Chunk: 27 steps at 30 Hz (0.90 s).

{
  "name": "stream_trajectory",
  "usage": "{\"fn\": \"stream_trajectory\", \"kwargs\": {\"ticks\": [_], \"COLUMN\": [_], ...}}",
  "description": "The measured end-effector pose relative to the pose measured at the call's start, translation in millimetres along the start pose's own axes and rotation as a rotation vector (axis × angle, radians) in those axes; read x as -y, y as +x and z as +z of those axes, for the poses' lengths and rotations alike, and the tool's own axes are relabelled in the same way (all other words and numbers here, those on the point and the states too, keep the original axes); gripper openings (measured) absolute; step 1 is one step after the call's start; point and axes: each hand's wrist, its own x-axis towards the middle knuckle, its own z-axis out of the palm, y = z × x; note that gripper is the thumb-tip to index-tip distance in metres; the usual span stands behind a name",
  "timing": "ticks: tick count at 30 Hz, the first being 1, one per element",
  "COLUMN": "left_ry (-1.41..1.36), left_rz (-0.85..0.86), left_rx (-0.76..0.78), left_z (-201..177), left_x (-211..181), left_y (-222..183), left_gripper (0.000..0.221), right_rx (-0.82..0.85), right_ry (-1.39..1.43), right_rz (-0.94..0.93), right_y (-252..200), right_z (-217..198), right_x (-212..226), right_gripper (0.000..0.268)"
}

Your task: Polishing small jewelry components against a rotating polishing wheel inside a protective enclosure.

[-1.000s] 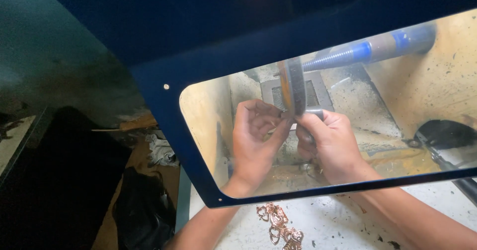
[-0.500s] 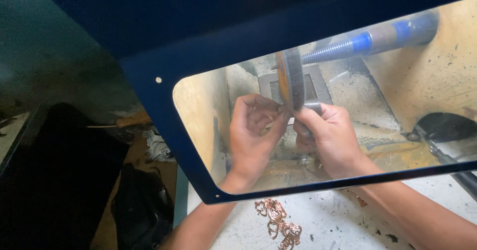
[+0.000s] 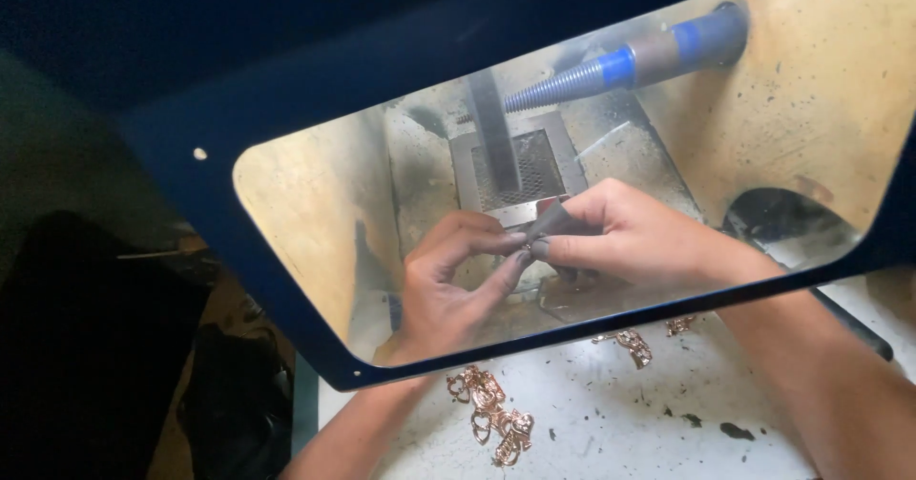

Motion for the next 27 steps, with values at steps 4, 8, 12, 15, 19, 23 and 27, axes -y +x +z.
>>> {"fn": "stream_trajectory", "kwargs": {"ticks": [4, 8, 12, 15, 19, 23, 27], "left_ry": [0.049, 0.136, 0.161, 0.291, 0.354, 0.463, 0.416], "left_rz": [-0.003, 0.087, 0.087, 0.148, 0.237, 0.454, 0.403], "left_rx": [0.038, 0.109, 0.226, 0.281, 0.399, 0.574, 0.682], "left_z": [2, 7, 18, 28, 31, 33, 27], "left_x": [-4, 0, -5, -2, 3, -5, -5], "left_y": [0, 0, -6, -10, -15, -16, -18], "left_gripper": [0.012, 0.010, 0.008, 0.008, 0.019, 0.003, 0.006], "right_rx": [0.038, 0.084, 0.036, -0.087, -0.191, -0.260, -0.257], "right_ry": [-0.029, -0.188, -0.348, -0.373, -0.343, -0.429, -0.452], "right_rz": [0.081, 0.193, 0.259, 0.277, 0.248, 0.202, 0.217], "right_y": [-4, -12, -10, -6, -1, -8, -7], "right_z": [-7, -15, -28, -35, -38, -30, -26], "right_x": [4, 26, 26, 10, -3, 11, 11], "right_gripper": [0.030, 0.029, 0.028, 0.028, 0.029, 0.026, 0.026]}}
